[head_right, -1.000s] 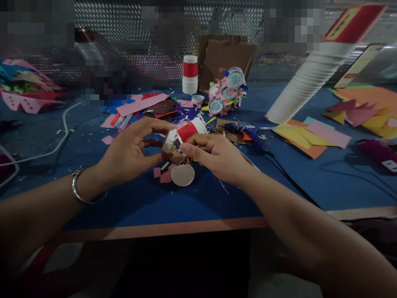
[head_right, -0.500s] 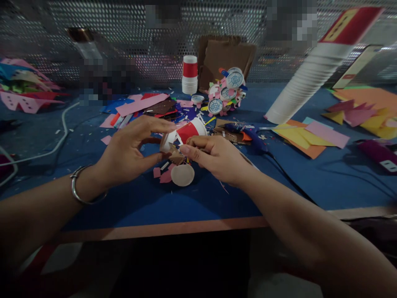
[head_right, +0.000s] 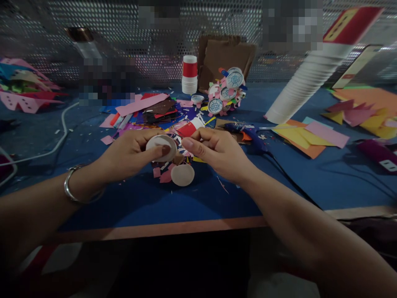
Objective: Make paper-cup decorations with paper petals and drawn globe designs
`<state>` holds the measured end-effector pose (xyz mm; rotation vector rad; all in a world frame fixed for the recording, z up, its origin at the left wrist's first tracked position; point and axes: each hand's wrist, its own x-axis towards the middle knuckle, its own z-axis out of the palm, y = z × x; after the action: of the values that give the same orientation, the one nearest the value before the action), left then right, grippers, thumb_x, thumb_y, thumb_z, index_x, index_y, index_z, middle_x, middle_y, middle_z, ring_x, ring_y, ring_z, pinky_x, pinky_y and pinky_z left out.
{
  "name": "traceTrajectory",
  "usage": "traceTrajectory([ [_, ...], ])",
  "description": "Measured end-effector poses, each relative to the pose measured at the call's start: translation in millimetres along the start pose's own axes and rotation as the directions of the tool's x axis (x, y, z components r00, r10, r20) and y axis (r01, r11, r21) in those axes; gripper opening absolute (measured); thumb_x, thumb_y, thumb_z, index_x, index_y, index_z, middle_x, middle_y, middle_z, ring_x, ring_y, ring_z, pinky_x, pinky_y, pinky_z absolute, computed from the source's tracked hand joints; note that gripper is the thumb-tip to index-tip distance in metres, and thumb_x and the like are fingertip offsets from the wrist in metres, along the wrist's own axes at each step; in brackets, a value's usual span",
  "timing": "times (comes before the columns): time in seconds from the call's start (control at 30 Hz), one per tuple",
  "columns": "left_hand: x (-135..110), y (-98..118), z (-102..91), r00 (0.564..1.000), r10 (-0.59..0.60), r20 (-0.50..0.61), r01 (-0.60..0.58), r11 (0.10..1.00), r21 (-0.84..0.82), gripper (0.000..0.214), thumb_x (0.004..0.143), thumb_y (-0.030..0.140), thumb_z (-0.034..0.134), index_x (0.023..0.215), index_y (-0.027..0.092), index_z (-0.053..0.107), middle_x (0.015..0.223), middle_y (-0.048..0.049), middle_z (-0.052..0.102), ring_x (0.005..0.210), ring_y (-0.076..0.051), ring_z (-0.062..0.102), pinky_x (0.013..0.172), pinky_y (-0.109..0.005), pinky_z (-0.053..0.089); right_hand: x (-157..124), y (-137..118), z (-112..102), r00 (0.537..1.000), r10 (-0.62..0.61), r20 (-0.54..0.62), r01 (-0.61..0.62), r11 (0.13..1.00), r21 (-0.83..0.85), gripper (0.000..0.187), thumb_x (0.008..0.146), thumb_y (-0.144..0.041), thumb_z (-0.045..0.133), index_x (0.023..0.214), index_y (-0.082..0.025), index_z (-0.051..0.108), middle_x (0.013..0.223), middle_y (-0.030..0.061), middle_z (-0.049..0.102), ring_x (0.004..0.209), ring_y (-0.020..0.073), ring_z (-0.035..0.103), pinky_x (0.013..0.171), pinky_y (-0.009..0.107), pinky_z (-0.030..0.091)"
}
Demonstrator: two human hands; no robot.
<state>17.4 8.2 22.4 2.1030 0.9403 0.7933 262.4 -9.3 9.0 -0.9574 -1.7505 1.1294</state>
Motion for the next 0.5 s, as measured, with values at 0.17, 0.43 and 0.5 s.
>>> traceTrajectory([
  [0.17,-1,9,4.5,0.959,-0.176,0.224,0.207,0.970,-0.126,0.020,0.088,0.038,0.072,0.090,0.018,0.072,0.070,0.0000,0.071,0.051,-0.012,0.062,0.045,-0.022,0.048,2,1,2,0.999,0.021,0.026,-0.020,0.999,-0.045,0.049,0.080,-0.062,0.090,0.083,-0.018,0.067,0.078,-0.0001,0.060,0.071,0.0126,0.050,0.062,0.028,0.037],
  [0.43,-1,14,12.2,0.895,-0.247,0.372,0.345,0.912,-0.223,0.016,0.087,0.031,0.074,0.091,0.016,0.071,0.065,-0.0003,0.072,0.044,-0.010,0.059,0.041,-0.019,0.045,3,1,6,0.984,-0.010,0.176,0.024,0.996,-0.082,0.049,0.087,-0.065,0.082,0.078,-0.019,0.066,0.074,-0.0016,0.054,0.072,0.0132,0.045,0.065,0.030,0.036],
  [0.5,0,13,12.0,0.901,-0.240,0.362,0.330,0.920,-0.212,0.016,0.087,0.031,0.073,0.091,0.016,0.073,0.065,0.0005,0.071,0.045,-0.010,0.057,0.042,-0.019,0.045,3,1,6,0.985,-0.022,0.172,0.038,0.996,-0.086,0.050,0.089,-0.065,0.081,0.077,-0.019,0.065,0.074,-0.0021,0.052,0.071,0.0126,0.044,0.065,0.030,0.034],
])
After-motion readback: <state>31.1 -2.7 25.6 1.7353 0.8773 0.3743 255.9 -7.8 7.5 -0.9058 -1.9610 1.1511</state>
